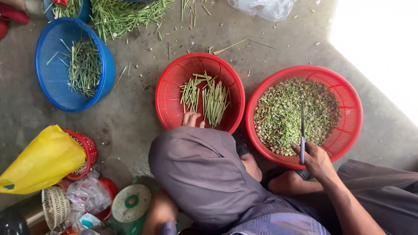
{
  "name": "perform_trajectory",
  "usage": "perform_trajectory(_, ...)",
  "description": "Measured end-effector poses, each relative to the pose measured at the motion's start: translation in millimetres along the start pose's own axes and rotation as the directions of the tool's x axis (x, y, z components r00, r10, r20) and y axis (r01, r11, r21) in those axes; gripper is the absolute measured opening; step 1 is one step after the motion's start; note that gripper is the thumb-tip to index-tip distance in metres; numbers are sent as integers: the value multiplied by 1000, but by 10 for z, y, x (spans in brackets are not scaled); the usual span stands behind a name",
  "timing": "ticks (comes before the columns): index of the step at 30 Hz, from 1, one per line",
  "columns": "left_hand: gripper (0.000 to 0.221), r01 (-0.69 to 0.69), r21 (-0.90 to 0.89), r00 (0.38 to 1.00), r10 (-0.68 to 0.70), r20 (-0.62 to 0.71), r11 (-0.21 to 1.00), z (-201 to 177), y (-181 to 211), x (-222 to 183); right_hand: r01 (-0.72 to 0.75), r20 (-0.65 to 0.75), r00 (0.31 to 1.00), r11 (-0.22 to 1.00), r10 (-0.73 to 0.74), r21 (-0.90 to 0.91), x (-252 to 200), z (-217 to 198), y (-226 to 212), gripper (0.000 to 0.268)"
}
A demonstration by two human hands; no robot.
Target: Cutting lemongrass stalks into small pieces using scissors and collecting them in a plastic basket.
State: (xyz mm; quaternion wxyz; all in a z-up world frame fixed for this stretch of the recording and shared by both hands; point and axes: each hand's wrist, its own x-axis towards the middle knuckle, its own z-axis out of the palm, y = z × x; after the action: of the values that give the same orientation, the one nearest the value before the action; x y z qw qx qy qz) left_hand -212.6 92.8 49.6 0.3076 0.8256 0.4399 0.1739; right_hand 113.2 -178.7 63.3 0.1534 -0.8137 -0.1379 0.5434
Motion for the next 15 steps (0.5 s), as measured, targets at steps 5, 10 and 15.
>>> perform_trajectory(5,20,215,335,975,-224,-13,917,418,-1296,478,27,-79,996,998,-32,-62,-186,-14,-70,52)
perform_trajectory(10,58,325,514,921,-388,16,794,254,-1213,1130,38,-128,991,996,-49,-85,-133,-6,12,43)
perform_trajectory(15,107,339,618,858,-503,106,709,547,-1440,1268,-36,-111,993,998,31,-43,-155,-35,-133,46)
